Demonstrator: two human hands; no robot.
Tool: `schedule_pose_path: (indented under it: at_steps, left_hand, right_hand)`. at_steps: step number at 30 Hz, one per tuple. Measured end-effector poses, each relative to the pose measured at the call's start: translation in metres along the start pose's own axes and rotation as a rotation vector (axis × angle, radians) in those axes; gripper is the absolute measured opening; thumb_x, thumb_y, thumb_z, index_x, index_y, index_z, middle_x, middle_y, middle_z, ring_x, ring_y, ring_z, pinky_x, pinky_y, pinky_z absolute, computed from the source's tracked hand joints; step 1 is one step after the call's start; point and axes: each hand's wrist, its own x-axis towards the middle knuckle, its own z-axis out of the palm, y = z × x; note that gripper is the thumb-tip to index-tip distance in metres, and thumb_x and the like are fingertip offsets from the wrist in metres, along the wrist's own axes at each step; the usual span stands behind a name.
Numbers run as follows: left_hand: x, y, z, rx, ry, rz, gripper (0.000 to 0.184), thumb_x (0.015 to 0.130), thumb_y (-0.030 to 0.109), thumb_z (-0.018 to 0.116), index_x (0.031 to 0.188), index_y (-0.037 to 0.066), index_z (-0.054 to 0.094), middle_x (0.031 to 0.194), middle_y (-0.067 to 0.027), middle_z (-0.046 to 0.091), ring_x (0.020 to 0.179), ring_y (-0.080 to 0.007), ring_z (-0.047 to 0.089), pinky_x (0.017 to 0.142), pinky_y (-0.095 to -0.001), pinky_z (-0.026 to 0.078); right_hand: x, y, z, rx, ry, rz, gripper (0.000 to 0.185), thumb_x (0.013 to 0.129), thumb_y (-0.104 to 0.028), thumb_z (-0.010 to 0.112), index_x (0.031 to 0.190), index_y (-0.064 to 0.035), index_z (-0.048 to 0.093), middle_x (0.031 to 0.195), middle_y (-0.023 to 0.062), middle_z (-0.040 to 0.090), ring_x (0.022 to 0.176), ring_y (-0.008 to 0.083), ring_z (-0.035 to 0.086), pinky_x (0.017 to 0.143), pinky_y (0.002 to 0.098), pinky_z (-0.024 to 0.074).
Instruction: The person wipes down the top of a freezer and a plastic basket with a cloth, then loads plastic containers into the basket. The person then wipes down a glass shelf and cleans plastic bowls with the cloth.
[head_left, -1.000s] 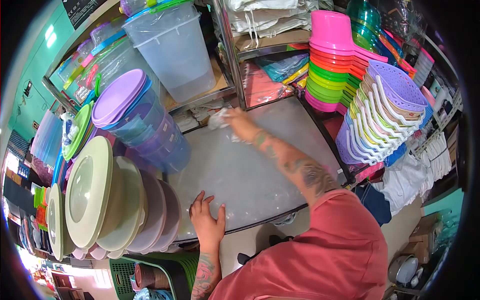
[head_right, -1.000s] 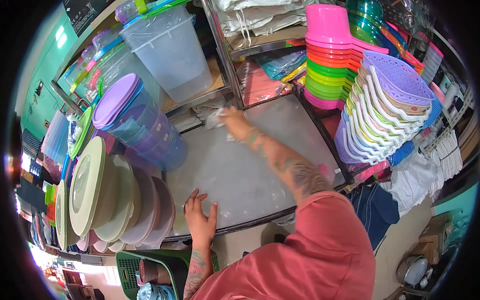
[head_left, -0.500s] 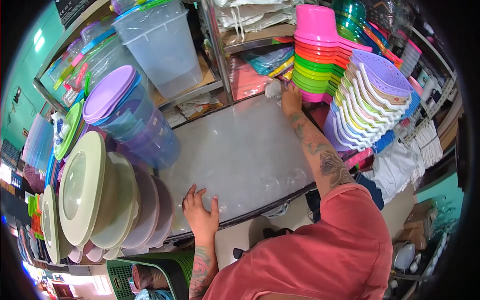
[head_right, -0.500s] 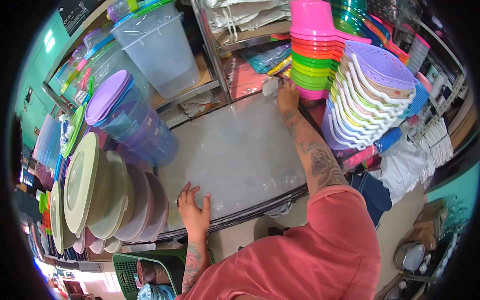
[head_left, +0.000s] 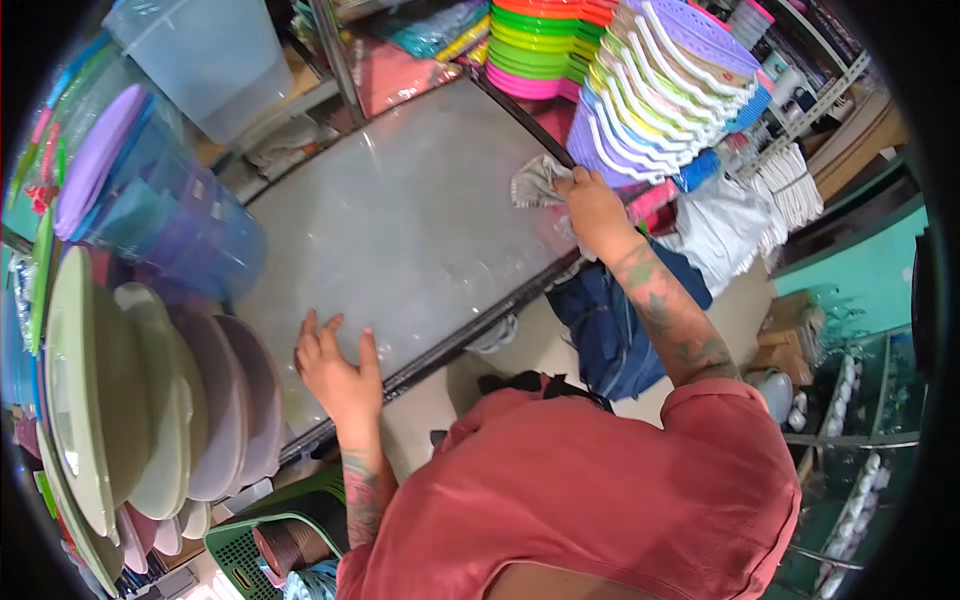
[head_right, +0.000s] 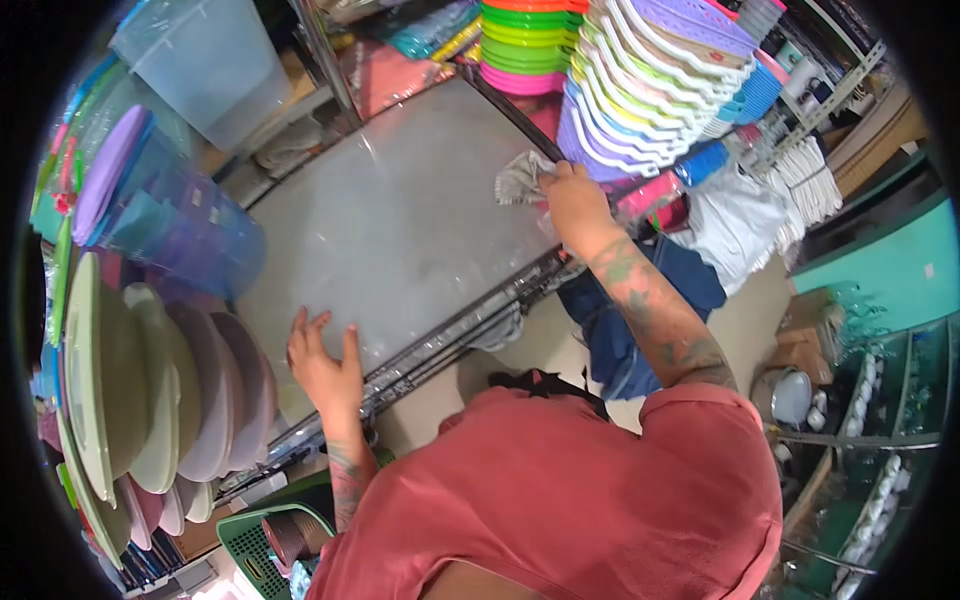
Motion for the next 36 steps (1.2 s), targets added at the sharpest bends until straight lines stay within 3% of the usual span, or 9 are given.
schedule_pose_path:
  at_steps: [6,10,15,17,20,23,26,31,36]
  left_hand:
    - [0.001,0.002,-0.001,-0.008,-0.010,0.004,0.040,0.089,0.028,0.074,0.121,0.005,0.067,0.145,-0.0197,0.055,0.138,-0.0395,0.046,0.116,-0.0540,0.031]
    - [0.001,0.003,-0.003,-0.012,-0.019,-0.003,0.039,0.091,0.030,0.072,0.122,0.005,0.067,0.145,-0.0195,0.055,0.138,-0.0381,0.046,0.117,-0.0545,0.029]
    - [-0.001,-0.001,-0.002,-0.110,-0.021,0.001,0.033,0.095,0.028,0.068,0.118,0.004,0.069,0.141,-0.0192,0.058,0.134,-0.0372,0.050,0.118,-0.0551,0.027]
    - [-0.001,-0.002,-0.003,-0.202,-0.055,-0.004,0.030,0.098,0.027,0.065,0.116,0.003,0.069,0.138,-0.0196,0.060,0.133,-0.0372,0.051,0.119,-0.0553,0.025]
    - [-0.001,-0.002,-0.011,-0.172,-0.119,0.150,0.028,0.099,0.025,0.066,0.114,0.001,0.070,0.123,-0.0174,0.068,0.121,-0.0316,0.061,0.113,-0.0498,0.037]
    - [0.002,0.014,-0.031,-0.828,-0.540,-0.179,0.023,0.099,0.019,0.070,0.113,0.001,0.070,0.107,-0.0108,0.073,0.103,-0.0192,0.068,0.095,-0.0378,0.051]
    - [0.004,0.025,-0.041,-1.304,-0.407,-0.366,0.019,0.097,0.012,0.074,0.111,0.001,0.067,0.097,-0.0037,0.073,0.089,-0.0091,0.067,0.078,-0.0263,0.053]
    - [0.030,0.034,-0.066,-1.278,-0.287,-0.339,0.016,0.098,0.007,0.072,0.109,0.001,0.062,0.095,-0.0019,0.070,0.086,-0.0063,0.064,0.076,-0.0234,0.052]
    - [0.064,0.061,-0.077,-1.148,-0.173,-0.074,0.013,0.096,0.002,0.069,0.110,0.002,0.067,0.096,-0.0024,0.069,0.087,-0.0082,0.065,0.077,-0.0249,0.052]
  right_hand:
    - [-0.060,0.017,-0.024,0.132,0.346,0.206,0.034,0.081,0.004,0.061,0.113,-0.0006,0.072,0.108,0.0235,0.060,0.103,0.0448,0.062,0.091,0.0498,0.0521]
    - [-0.067,-0.025,0.007,0.326,0.290,0.276,0.043,0.079,0.006,0.064,0.122,0.0008,0.063,0.117,0.0262,0.058,0.105,0.0481,0.061,0.093,0.0515,0.0515]
    - [-0.091,-0.119,0.010,0.500,0.262,-0.104,0.040,0.085,-0.004,0.067,0.124,0.0022,0.062,0.114,0.0248,0.060,0.108,0.0440,0.062,0.093,0.0462,0.0525]
    - [-0.090,-0.153,-0.026,0.975,-0.152,-0.168,0.040,0.084,-0.004,0.070,0.123,-0.0010,0.063,0.112,0.0187,0.063,0.102,0.0333,0.065,0.089,0.0372,0.0520]
    - [-0.082,-0.188,-0.029,1.372,-0.225,-0.226,0.037,0.081,-0.004,0.074,0.117,-0.0039,0.064,0.105,0.0093,0.063,0.094,0.0205,0.063,0.085,0.0307,0.0494]
    - [-0.065,-0.200,-0.040,1.486,-0.265,-0.267,0.035,0.080,-0.003,0.078,0.112,-0.0050,0.063,0.099,0.0030,0.061,0.093,0.0132,0.059,0.084,0.0284,0.0481]
    - [-0.047,-0.189,-0.057,1.488,-0.493,-0.390,0.028,0.085,-0.010,0.082,0.103,-0.0061,0.061,0.098,-0.0016,0.059,0.092,0.0085,0.057,0.082,0.0276,0.0473]
    - [-0.018,-0.163,-0.055,1.560,-0.763,-0.462,0.034,0.085,-0.011,0.086,0.107,-0.0080,0.060,0.100,-0.0053,0.060,0.090,0.0043,0.053,0.075,0.0247,0.0451]
    - [-0.003,-0.186,-0.102,1.555,-0.223,-0.435,0.026,0.088,-0.007,0.080,0.110,-0.0038,0.067,0.102,-0.0012,0.061,0.090,0.0084,0.056,0.074,0.0248,0.0470]
